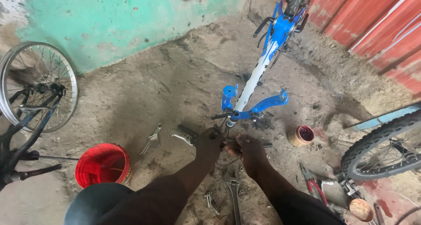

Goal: Adjusting and assembling components on a bicycle fork, involving fine manipulation of small parts and tool use.

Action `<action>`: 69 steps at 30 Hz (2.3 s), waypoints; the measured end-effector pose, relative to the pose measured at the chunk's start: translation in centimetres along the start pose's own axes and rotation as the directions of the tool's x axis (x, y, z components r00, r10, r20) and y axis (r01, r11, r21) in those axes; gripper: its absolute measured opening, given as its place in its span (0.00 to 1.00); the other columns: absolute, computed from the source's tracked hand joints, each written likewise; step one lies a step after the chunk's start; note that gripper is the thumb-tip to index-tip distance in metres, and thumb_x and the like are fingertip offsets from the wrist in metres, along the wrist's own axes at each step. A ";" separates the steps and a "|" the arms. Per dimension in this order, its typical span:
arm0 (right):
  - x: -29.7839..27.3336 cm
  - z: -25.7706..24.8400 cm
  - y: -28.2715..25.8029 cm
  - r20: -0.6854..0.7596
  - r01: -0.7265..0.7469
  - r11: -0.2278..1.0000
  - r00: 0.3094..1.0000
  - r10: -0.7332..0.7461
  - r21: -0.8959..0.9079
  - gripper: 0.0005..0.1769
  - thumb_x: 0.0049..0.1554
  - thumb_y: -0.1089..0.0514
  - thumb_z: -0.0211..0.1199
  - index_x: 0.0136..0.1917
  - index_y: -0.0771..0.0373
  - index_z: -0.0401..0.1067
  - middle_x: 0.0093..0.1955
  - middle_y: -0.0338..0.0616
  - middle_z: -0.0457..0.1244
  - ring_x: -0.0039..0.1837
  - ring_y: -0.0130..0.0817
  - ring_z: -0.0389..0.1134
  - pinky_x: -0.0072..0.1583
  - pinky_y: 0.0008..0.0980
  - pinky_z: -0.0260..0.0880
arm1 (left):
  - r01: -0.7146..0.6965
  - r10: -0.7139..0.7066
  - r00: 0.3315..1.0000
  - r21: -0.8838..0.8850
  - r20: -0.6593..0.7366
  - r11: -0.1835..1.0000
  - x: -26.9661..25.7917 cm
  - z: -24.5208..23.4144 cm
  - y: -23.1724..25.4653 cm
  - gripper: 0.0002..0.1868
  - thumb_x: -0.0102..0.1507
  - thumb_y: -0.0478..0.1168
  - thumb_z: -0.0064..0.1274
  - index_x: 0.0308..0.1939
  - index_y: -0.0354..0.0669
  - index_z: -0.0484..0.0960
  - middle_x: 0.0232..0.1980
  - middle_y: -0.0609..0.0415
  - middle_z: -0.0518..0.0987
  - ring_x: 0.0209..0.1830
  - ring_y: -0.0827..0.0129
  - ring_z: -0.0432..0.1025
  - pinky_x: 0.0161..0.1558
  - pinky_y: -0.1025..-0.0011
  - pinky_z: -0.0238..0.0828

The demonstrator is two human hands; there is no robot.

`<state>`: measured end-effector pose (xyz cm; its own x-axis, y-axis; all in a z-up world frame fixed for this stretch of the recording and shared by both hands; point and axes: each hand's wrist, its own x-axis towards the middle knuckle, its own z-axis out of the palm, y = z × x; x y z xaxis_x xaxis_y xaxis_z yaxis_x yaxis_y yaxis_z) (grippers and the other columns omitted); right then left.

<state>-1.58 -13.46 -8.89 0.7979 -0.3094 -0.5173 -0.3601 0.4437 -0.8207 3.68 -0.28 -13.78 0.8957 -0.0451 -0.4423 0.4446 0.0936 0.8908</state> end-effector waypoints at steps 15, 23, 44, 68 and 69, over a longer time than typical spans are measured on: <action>-3.1 -0.7 -2.2 -0.002 0.038 0.999 0.999 -0.037 0.022 0.20 0.66 0.56 0.58 0.59 0.79 0.73 0.43 0.62 0.68 0.42 0.41 0.72 0.44 0.33 0.79 | -0.327 0.308 0.933 0.085 0.186 0.941 -5.9 0.7 5.7 0.10 0.65 0.35 0.58 0.46 0.31 0.86 0.31 0.39 0.81 0.28 0.67 0.77 0.29 0.70 0.77; -0.2 -1.2 0.6 0.001 0.010 1.000 1.000 -0.010 0.023 0.14 0.65 0.59 0.57 0.57 0.73 0.76 0.41 0.54 0.68 0.41 0.37 0.72 0.43 0.24 0.77 | -0.128 0.117 0.968 0.035 0.223 0.991 -3.6 -0.4 3.2 0.10 0.66 0.33 0.54 0.48 0.28 0.82 0.35 0.40 0.81 0.32 0.66 0.78 0.30 0.73 0.81; -2.0 -1.2 1.2 0.127 0.188 0.960 0.978 -0.164 -0.206 0.15 0.58 0.67 0.62 0.59 0.74 0.74 0.37 0.59 0.69 0.35 0.40 0.73 0.39 0.30 0.73 | 0.059 -0.107 0.985 0.324 0.133 0.944 -2.4 -0.5 2.5 0.13 0.69 0.37 0.50 0.54 0.32 0.82 0.39 0.38 0.84 0.33 0.63 0.83 0.31 0.71 0.82; 9.5 -0.9 11.9 -0.126 0.111 0.992 0.985 -0.119 -0.066 0.11 0.60 0.61 0.58 0.54 0.68 0.73 0.45 0.56 0.70 0.36 0.38 0.72 0.41 0.32 0.72 | -0.370 0.441 0.893 0.709 0.093 0.600 4.3 0.1 -5.9 0.12 0.63 0.46 0.53 0.41 0.43 0.86 0.41 0.42 0.83 0.50 0.48 0.78 0.58 0.54 0.73; 9.6 -0.8 11.8 -0.135 0.098 0.989 0.984 -0.113 -0.112 0.12 0.60 0.60 0.59 0.56 0.66 0.73 0.47 0.56 0.71 0.37 0.38 0.74 0.41 0.34 0.74 | -0.355 0.441 0.896 0.691 0.059 0.629 4.3 0.1 -5.8 0.12 0.63 0.45 0.52 0.41 0.42 0.86 0.41 0.42 0.83 0.50 0.48 0.79 0.58 0.53 0.73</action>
<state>1.42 -11.87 -23.76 0.7610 -0.4682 -0.4490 -0.3314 0.3144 -0.8896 4.99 -1.08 -20.84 0.9983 -0.0580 0.0028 -0.0378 -0.6128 0.7893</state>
